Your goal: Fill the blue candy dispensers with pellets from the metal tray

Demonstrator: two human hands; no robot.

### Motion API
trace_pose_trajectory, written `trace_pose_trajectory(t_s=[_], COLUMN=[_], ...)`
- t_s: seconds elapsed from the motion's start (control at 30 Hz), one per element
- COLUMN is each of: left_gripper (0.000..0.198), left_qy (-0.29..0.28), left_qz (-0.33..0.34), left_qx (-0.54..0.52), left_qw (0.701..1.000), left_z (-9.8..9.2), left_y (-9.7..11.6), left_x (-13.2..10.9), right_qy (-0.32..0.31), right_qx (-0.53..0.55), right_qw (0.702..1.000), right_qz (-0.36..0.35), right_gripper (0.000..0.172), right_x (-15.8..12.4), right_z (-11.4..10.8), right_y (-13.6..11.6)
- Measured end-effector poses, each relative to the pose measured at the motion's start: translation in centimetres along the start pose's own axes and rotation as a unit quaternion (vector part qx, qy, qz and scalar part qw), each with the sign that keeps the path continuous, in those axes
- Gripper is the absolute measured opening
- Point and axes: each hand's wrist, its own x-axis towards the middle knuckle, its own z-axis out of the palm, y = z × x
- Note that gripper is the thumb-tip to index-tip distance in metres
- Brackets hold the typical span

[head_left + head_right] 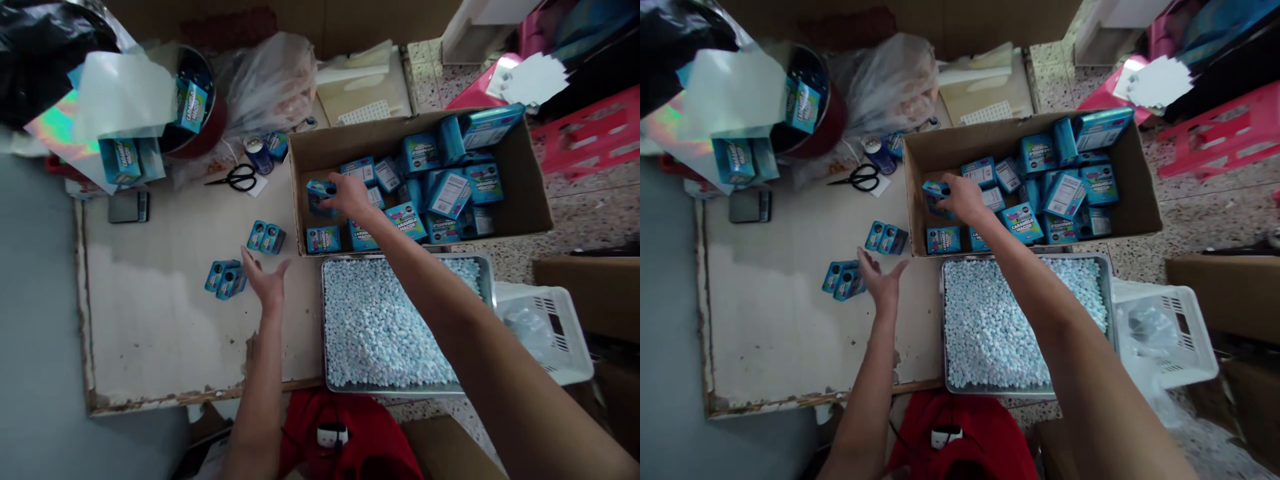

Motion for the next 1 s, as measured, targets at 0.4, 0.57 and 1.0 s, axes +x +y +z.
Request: trace_pose_trajectory(t_s=[0.4,0.57,1.0], left_gripper=[0.048,0.055,0.051], left_qy=[-0.27,-0.205,-0.197], left_qz=[0.16,0.094,0.033], left_qx=[-0.062,-0.117,-0.171], left_qw=[0.947,0.967,0.965], left_z=[3.6,0.9,1.0], left_y=[12.5,10.2,13.1], left_x=[2.0,0.6,-3.0], right_qy=[-0.169,-0.165,0.064], right_qx=[0.073,-0.172,0.16], right_qw=[0.981,0.971,0.98], right_qz=[-0.053,0.008,-0.095], right_gripper=[0.055,0.047,0.043], right_x=[-5.1,-4.7,-17.5], right_z=[-6.9,-3.2,-12.1], right_y=[1.4,6.5,-1.3])
